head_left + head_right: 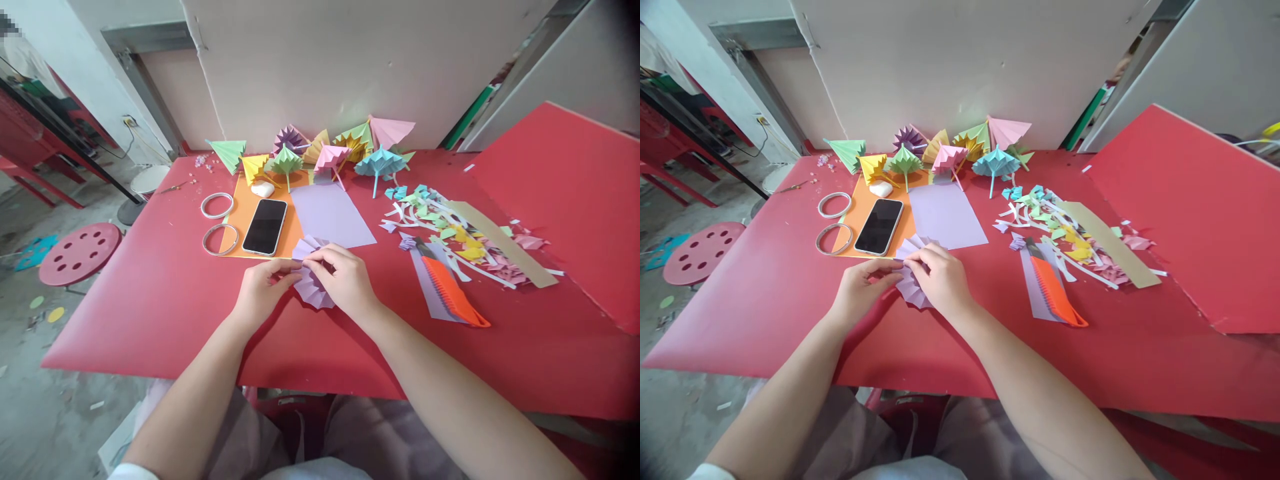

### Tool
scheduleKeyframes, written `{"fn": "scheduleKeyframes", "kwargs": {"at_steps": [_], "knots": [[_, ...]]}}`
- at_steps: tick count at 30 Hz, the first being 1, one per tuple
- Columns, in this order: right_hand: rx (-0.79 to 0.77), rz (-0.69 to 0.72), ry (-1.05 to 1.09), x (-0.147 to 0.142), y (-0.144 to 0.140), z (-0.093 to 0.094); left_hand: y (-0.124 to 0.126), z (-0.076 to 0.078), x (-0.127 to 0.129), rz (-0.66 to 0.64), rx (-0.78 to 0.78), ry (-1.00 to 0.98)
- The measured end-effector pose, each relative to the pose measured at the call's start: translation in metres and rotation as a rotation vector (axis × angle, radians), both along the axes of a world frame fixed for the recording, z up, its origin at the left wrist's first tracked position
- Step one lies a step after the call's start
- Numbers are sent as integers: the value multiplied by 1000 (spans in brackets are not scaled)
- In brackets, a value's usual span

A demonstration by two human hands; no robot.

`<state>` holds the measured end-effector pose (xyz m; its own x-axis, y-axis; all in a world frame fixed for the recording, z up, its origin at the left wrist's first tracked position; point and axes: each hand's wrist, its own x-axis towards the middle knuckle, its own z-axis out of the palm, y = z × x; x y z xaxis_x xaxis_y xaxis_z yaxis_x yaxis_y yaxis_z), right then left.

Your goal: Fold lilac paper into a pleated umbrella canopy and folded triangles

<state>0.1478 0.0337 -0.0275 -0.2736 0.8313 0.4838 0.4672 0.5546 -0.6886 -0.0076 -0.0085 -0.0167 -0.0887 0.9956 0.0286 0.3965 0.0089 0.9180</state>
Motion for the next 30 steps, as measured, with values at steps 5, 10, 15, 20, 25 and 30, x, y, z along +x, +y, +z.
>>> {"fn": "scheduleKeyframes", "kwargs": {"at_steps": [5,10,15,20,25,30], "knots": [[13,9,-5,-1,-2,1,0,1,-1,39,19,18],[21,31,-1,-2,-2,3,2,3,0,52,112,46],[41,-104,131,3,-2,11,4,4,-4,101,131,-148],[-110,-170,387,13,9,13,7,4,-15,194,73,-435],[-378,172,440,19,18,11,11,5,-23,170,27,-675],[-475,391,393,17,12,15,12,6,-23,171,-5,-790]]}}
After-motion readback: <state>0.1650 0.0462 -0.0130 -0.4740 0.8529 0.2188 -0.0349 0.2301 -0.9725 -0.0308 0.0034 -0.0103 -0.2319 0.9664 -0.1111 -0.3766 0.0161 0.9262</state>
